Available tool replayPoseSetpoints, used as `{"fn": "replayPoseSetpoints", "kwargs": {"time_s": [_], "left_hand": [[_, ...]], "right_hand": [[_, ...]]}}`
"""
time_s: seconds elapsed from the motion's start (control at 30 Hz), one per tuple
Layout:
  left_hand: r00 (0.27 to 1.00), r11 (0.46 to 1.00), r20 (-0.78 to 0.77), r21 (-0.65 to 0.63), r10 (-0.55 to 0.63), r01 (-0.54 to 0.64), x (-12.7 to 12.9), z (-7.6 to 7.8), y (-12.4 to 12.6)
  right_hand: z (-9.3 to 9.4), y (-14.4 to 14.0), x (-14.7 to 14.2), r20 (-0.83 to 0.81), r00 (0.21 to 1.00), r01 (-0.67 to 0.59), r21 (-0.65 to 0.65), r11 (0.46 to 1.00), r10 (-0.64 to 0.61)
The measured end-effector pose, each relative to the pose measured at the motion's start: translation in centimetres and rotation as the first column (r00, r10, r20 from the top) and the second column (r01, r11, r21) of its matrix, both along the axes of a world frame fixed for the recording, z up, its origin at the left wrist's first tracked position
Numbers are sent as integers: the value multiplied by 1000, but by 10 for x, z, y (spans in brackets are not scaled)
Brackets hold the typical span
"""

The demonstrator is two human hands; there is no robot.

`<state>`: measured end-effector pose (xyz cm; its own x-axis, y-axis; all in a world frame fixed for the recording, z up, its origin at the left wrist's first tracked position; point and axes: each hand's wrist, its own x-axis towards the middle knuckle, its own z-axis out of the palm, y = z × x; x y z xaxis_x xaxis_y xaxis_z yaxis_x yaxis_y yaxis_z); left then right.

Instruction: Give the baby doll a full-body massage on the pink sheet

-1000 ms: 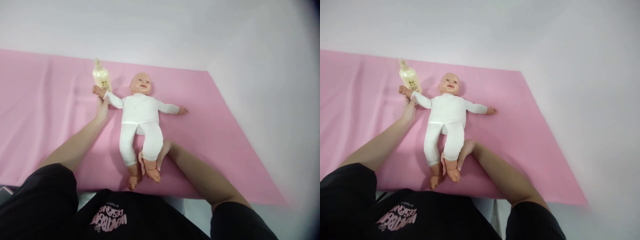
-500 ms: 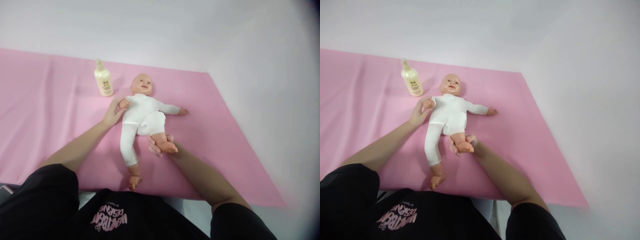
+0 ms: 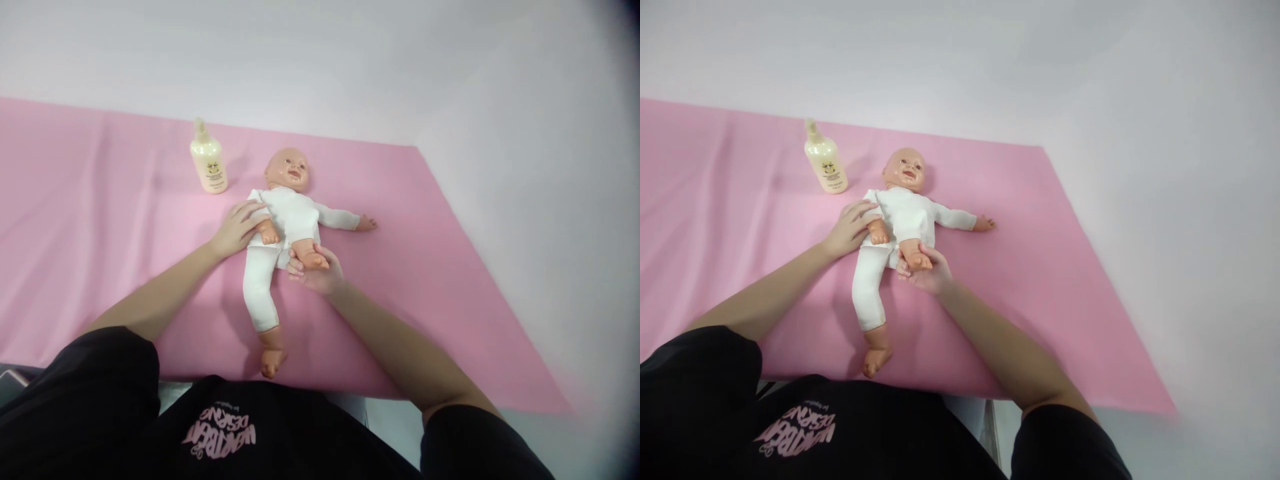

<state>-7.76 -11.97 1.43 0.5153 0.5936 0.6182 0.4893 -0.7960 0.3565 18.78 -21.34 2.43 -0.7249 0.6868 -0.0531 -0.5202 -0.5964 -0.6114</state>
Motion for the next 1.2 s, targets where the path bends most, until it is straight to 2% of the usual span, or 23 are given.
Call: {"fn": "replayPoseSetpoints", "kwargs": {"time_s": [0.13,0.23,0.3,0.33,0.4,0.47,0.5,0.57,0.6,0.67,0.73,0.77,0.8,0.87,0.93,1.0,1.1,1.2], "left_hand": [[989,999,144,-28,35,-31,-3,1,-2],[915,983,369,-142,165,-119,-8,-3,5],[818,963,523,-238,238,-128,-12,-8,15],[762,954,591,-277,266,-118,-15,-10,20],[633,932,701,-352,328,-93,-20,-15,30],[504,893,759,-446,412,-59,-27,-19,38],[454,867,764,-496,459,-41,-30,-20,41],[394,825,753,-564,527,-25,-34,-23,45],[388,825,753,-564,532,-36,-35,-23,46],[432,868,767,-490,474,-83,-34,-21,45],[533,928,767,-358,357,-106,-29,-16,38],[588,951,753,-290,295,-106,-25,-13,33],[642,966,726,-238,246,-101,-21,-9,26],[748,979,634,-177,194,-103,-13,-2,10],[870,986,472,-146,140,-79,-6,4,-6],[957,996,289,-93,27,0,-1,9,-16],[989,991,73,-17,-130,132,2,13,-19],[981,982,-26,6,-191,191,3,14,-14]], "right_hand": [[-11,-1,5,-19,987,-154,142,978,158],[-18,-3,6,-27,928,-352,255,900,371],[-17,-1,6,0,843,-508,328,796,538],[-16,0,5,33,783,-587,368,721,621],[-12,4,3,139,637,-729,428,533,759],[-8,8,0,242,497,-822,440,362,833],[-6,8,-1,270,453,-845,432,314,849],[-5,8,-2,279,423,-864,413,290,862],[-5,8,-3,270,425,-864,406,298,864],[-5,6,-3,242,440,-855,405,322,865],[-6,4,-3,178,450,-833,437,340,875],[-7,3,-2,119,468,-809,458,370,876],[-9,2,-2,48,496,-778,468,419,867],[-14,1,-1,-127,577,-687,459,564,807],[-19,0,1,-264,665,-583,401,706,699],[-21,0,3,-319,752,-480,336,810,577],[-16,1,5,-231,922,-269,194,944,310],[-7,3,4,-49,997,-62,58,996,64]]}}
